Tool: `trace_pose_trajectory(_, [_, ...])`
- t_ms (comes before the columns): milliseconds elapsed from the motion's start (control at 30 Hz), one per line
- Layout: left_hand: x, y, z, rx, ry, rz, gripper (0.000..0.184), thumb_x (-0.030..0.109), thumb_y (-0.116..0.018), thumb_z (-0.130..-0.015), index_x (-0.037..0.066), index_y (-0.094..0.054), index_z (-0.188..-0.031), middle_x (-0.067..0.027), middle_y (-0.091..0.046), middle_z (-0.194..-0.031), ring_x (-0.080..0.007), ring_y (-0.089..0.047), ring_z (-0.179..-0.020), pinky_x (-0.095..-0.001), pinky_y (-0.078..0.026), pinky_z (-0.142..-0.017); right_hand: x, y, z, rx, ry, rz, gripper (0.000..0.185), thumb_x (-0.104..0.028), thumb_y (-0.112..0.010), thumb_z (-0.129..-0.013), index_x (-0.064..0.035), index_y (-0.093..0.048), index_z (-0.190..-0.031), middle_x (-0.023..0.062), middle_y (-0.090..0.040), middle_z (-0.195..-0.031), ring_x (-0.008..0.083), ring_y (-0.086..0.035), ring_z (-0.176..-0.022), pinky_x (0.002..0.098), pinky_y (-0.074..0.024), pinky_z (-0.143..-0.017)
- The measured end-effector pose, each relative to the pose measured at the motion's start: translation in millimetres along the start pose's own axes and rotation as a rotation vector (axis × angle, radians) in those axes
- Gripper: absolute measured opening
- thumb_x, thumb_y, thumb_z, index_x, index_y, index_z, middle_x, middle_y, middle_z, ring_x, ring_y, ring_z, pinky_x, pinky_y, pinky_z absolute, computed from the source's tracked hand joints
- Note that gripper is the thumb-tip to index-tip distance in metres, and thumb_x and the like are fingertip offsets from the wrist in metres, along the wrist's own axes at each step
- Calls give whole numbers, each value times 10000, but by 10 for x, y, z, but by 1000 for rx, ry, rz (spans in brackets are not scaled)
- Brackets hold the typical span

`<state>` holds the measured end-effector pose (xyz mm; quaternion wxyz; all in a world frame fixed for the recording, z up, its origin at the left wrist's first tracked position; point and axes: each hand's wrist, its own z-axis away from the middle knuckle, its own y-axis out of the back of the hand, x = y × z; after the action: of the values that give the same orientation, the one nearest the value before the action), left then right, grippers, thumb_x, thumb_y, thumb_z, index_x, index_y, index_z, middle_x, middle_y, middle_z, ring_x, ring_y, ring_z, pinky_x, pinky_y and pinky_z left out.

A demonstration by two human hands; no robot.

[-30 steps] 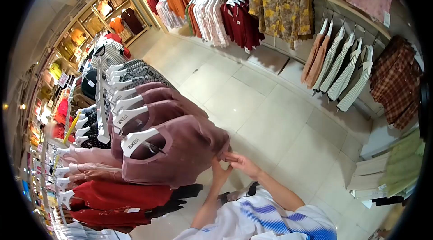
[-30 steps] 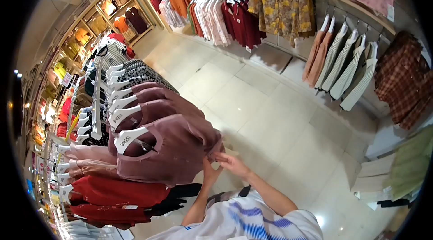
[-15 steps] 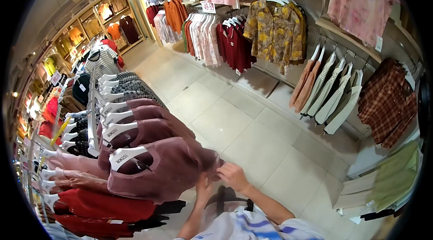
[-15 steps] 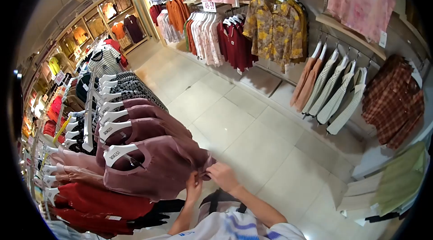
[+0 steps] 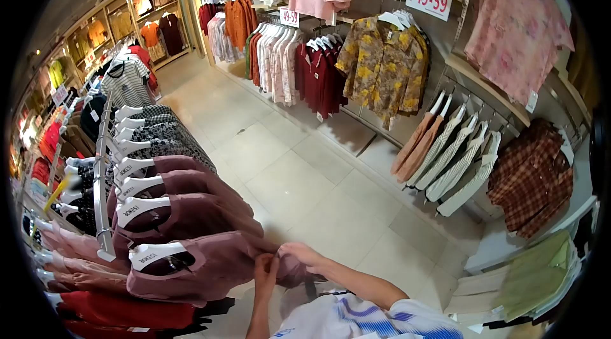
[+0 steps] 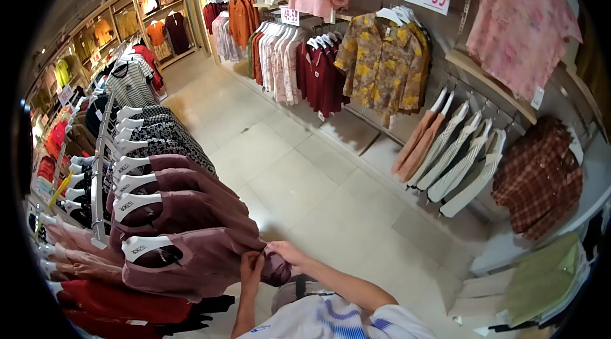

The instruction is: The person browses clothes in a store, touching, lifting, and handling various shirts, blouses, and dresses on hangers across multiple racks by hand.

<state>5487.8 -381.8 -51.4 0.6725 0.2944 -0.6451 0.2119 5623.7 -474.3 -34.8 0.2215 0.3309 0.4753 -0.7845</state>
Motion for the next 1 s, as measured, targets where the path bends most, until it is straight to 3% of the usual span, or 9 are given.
trace_pose_trajectory(167, [214,-57,-108,-100,-210,-311,167,61,-641,-811,23,-538,-937,-138,-591,-856,-263,-608,-813,-351,-471,-695,-66,246,-324,-141,-135,217,210,-219,-492,-946,-29,-579,-931,10,-614,-872,81,-570,-790,227,-468,-699])
trace_pose_trajectory(233, [37,-75,-168,-20,-358,-392,126,83,-633,-821,22,-538,-876,-147,-582,-786,-293,-610,-734,-374,-460,-619,-140,248,-391,-95,182,649,194,-216,-530,-922,-26,-561,-948,44,-620,-881,126,-583,-765,257,-474,-680])
trace_pose_trajectory(433, [115,-146,-136,186,51,-100,199,186,-518,-928,2,-534,-854,-34,-523,-697,-107,-490,-685,-281,-404,-619,-649,124,-216,-404,748,1362,283,-262,-592,-851,-30,-543,-1006,130,-561,-821,302,-589,-772,361,-487,-663])
trace_pose_trajectory(500, [71,-164,-130,341,79,311,263,210,-473,-955,-17,-539,-837,14,-486,-711,-61,-400,-727,-234,-377,-644,-693,148,-222,-495,673,1463,256,-273,-592,-844,-38,-562,-941,124,-551,-775,339,-572,-755,402,-475,-652])
trace_pose_trajectory(633, [86,-157,14,442,73,245,203,129,-630,-847,-6,-532,-963,-15,-530,-829,-88,-474,-759,-233,-413,-669,-590,205,-435,-609,704,1402,244,-279,-547,-885,-41,-595,-861,72,-582,-750,268,-582,-682,378,-462,-598])
trace_pose_trajectory(700, [219,-239,87,509,51,141,252,104,-667,-801,0,-522,-978,-30,-533,-840,-111,-494,-755,-245,-424,-669,-613,173,-493,-678,175,937,314,-315,-505,-926,-40,-629,-838,40,-615,-739,149,-574,-666,314,-460,-602])
trace_pose_trajectory(800, [158,-341,197,599,-11,-29,300,65,-705,-739,4,-519,-966,-59,-537,-823,-147,-523,-725,-267,-441,-649,-710,159,-587,-728,-154,777,398,-347,-457,-954,-27,-651,-817,15,-630,-742,78,-552,-708,260,-457,-639])
trace_pose_trajectory(933, [-129,-469,398,671,241,-541,207,56,-673,-747,-6,-533,-887,-110,-570,-787,-167,-554,-658,-299,-450,-585,-638,275,-746,-816,-201,677,424,-357,-433,-962,-21,-654,-825,15,-642,-775,91,-575,-735,241,-464,-681])
trace_pose_trajectory(1000, [-165,-562,519,684,310,-425,165,59,-641,-772,-10,-534,-878,-125,-588,-799,-161,-564,-655,-308,-448,-571,-698,233,-757,-925,-134,747,434,-359,-418,-967,-6,-652,-872,27,-654,-818,98,-586,-751,243,-469,-695])
